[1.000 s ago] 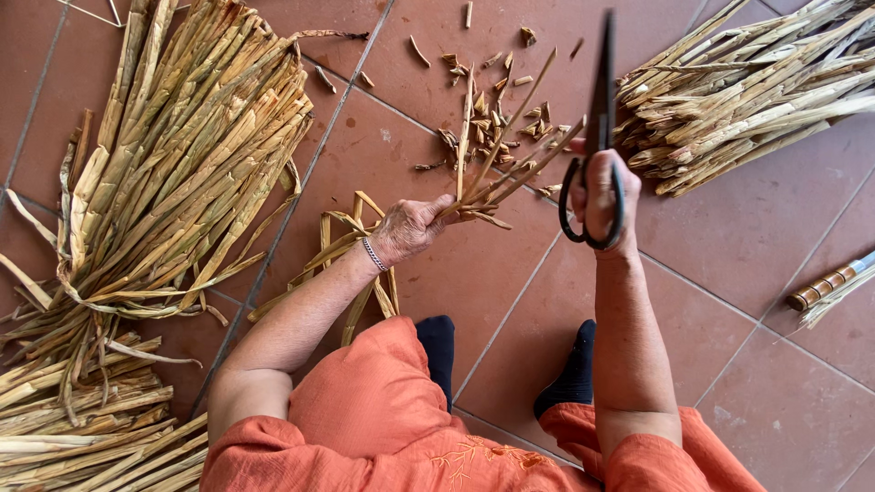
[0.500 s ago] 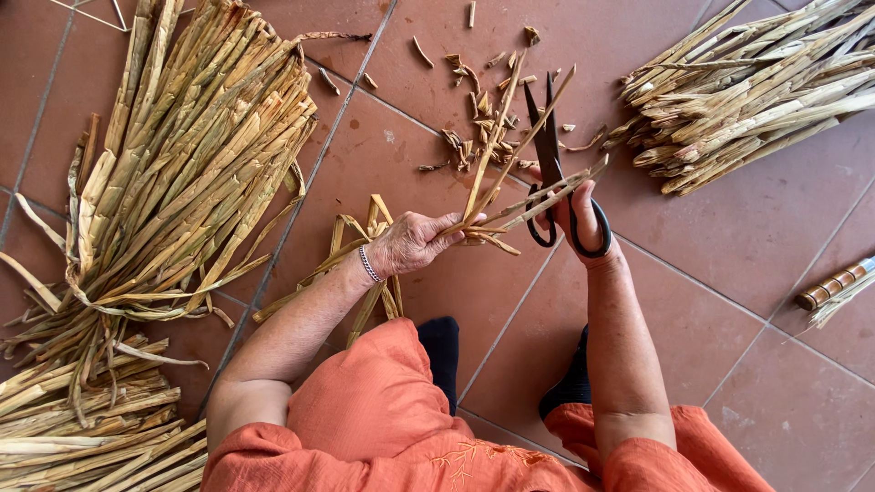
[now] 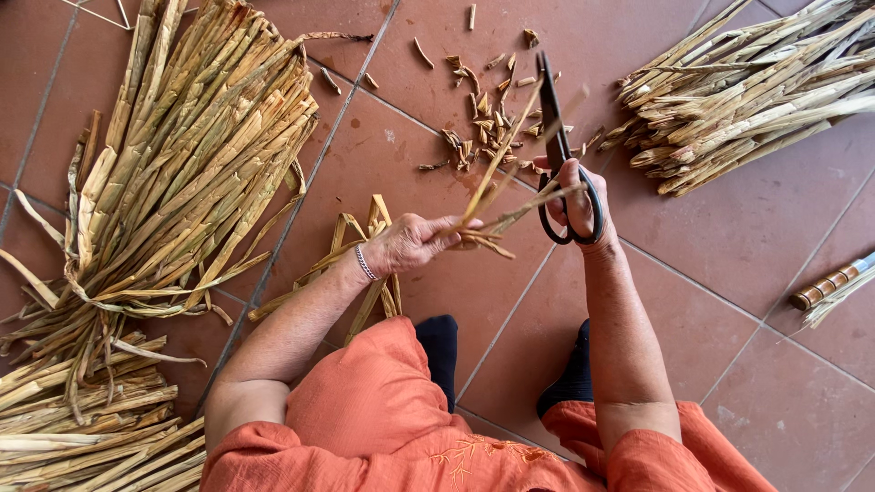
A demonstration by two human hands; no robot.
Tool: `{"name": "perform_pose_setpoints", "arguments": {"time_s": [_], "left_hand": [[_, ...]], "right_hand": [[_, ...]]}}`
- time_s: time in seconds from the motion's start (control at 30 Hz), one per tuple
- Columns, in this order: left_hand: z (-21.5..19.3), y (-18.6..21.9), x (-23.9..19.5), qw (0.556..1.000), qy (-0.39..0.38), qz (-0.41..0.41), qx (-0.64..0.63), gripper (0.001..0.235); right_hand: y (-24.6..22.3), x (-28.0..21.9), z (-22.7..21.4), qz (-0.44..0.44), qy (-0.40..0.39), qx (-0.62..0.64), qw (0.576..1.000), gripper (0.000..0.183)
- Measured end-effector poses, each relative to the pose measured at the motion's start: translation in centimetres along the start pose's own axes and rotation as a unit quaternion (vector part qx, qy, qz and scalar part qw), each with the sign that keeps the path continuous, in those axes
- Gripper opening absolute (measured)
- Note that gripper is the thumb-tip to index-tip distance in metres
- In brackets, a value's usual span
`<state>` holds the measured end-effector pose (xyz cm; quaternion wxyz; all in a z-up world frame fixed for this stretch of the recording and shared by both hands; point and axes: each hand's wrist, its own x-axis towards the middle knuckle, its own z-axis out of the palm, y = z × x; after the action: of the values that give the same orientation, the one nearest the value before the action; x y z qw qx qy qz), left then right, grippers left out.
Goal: The person sits on a tiled floor and processes dried plant leaves. They use scissors to trim the ends of the leaves, bundle them together, and tie the bundles with strips of the same material. Trimmed pieces accumulate on the floor.
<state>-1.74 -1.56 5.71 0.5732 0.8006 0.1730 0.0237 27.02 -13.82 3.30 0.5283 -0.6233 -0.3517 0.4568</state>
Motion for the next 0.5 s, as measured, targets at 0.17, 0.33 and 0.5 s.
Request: {"name": "perform_pose_setpoints", "arguments": {"time_s": [0.17, 0.33, 0.5], "left_hand": [[-1.4, -0.5, -0.5, 0.991, 0.078, 0.089, -0.064, 0.037], [-3.7, -1.0, -0.7, 0.94, 0.195, -0.015, -0.279, 0.04], [-5.9, -0.2, -1.1, 0.943, 0.268, 0.006, -0.197, 0.053]], "right_hand": [[2.8, -1.0, -0.6, 0.038, 0.098, 0.066, 0.992, 0.069], [7.5, -1.6, -0.2, -0.036, 0.149, -0.19, 0.97, 0.055], [7.3, -5.3, 4.2, -0.057, 0.123, -0.43, 0.892, 0.064]]}}
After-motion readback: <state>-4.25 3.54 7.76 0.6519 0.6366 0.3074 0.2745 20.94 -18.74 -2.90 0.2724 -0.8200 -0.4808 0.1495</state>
